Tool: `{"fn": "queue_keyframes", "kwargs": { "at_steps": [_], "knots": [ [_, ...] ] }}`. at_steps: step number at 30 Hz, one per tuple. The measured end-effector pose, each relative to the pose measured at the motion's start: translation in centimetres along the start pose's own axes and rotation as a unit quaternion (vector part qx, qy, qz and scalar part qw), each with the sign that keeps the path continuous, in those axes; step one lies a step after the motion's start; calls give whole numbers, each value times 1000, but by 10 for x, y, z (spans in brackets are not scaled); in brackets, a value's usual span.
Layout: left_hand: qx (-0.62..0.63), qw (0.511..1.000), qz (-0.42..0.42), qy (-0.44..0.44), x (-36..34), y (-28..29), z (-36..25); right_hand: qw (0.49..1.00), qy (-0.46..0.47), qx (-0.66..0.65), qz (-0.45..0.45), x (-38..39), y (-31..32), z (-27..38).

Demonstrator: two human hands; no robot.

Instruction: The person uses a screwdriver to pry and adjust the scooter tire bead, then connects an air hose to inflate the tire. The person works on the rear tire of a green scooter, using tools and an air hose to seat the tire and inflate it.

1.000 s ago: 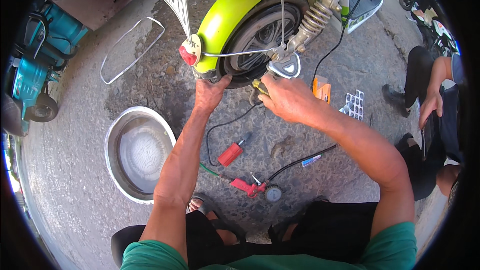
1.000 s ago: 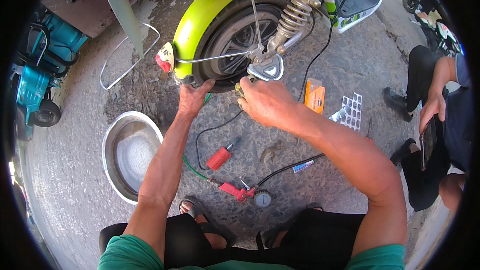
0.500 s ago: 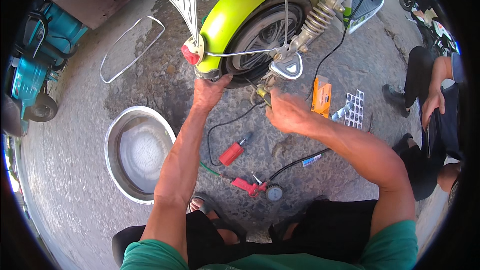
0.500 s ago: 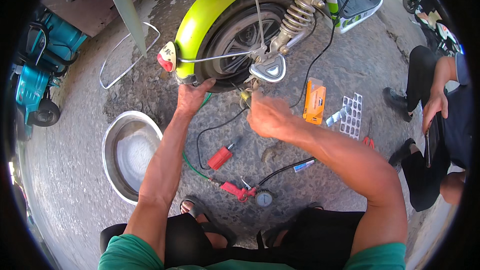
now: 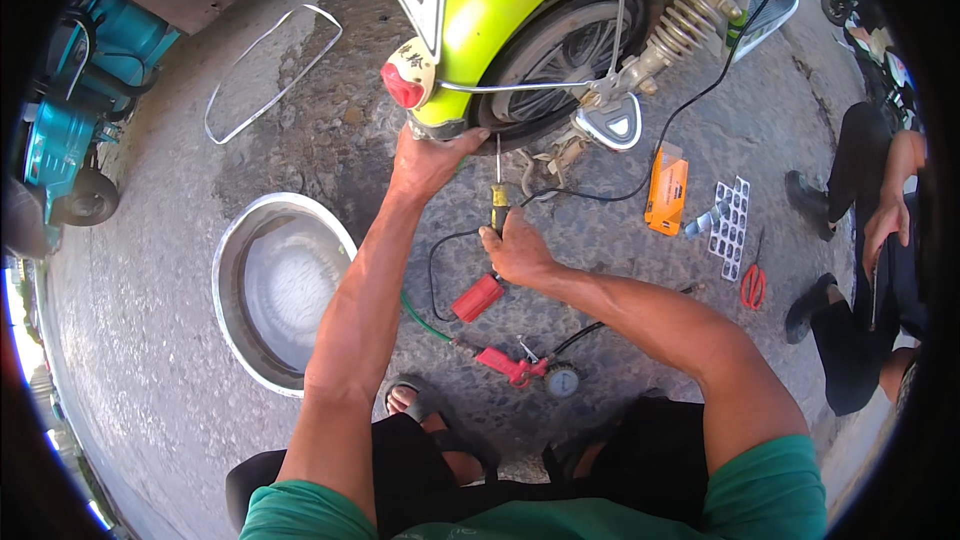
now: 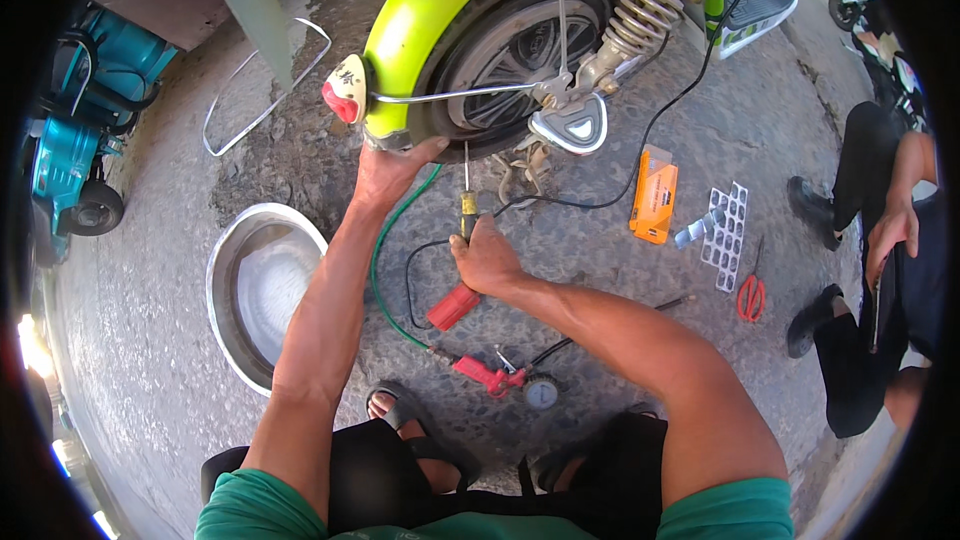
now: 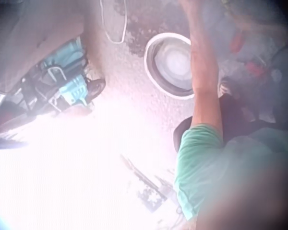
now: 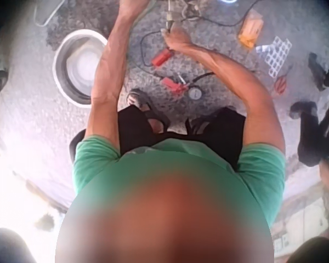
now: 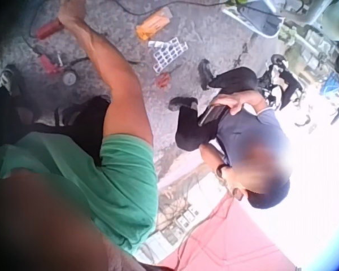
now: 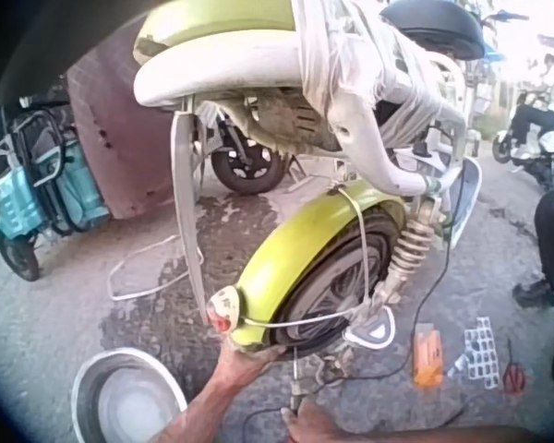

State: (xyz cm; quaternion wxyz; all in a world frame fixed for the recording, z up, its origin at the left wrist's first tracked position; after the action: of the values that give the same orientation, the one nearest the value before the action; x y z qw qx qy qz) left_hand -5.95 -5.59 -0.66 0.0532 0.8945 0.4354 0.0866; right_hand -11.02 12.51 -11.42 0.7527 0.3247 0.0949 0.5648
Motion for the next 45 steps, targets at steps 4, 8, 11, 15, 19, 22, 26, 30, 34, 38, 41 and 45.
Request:
{"fn": "queue_keyframes", "kwargs": {
  "at_steps": [4,8,11,15,19,22,26,30,34,38,41,45],
  "knots": [
    [-19,1000,-6,24,7,-7,13,999,26,-25,37,3,11,0],
    [36,999,-10,9,10,-10,11,992,38,-99,73,10,15,18],
    [101,995,-1,-4,12,-9,-1,985,74,-132,81,16,16,27],
    [87,996,-26,4,19,-5,-1,973,124,-172,88,22,31,62],
    [76,993,-66,-63,20,-10,-21,963,110,-221,109,24,41,76],
    [9,992,-96,-79,19,-8,-27,975,60,-191,99,15,36,51],
    [-12,996,-75,-44,16,-4,-11,977,32,-192,92,26,39,49],
    [18,998,-43,-46,13,-5,-2,946,-37,-219,235,75,27,48],
    [21,998,-43,-38,10,-10,4,942,-104,-124,293,131,35,8],
    [-18,999,-25,19,10,-11,13,980,-28,64,184,89,124,48],
    [-12,998,-56,-12,11,-11,11,978,79,157,108,66,169,70],
    [-25,996,-79,-30,12,-12,7,951,184,249,10,41,216,114]
  ]
}}
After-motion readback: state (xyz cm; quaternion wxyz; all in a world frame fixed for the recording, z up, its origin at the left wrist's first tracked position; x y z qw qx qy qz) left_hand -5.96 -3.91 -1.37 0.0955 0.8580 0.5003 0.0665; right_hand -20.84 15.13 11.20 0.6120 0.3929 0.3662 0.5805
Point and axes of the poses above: each hand's wrist, its own x-axis away from the middle knuckle, its own y-axis out of the back of the hand, z = x × y, the point moved 7 cm from there along -x, towards the middle knuckle, and after that the axes turned 13 degrees about y, right-handed, at the moved point
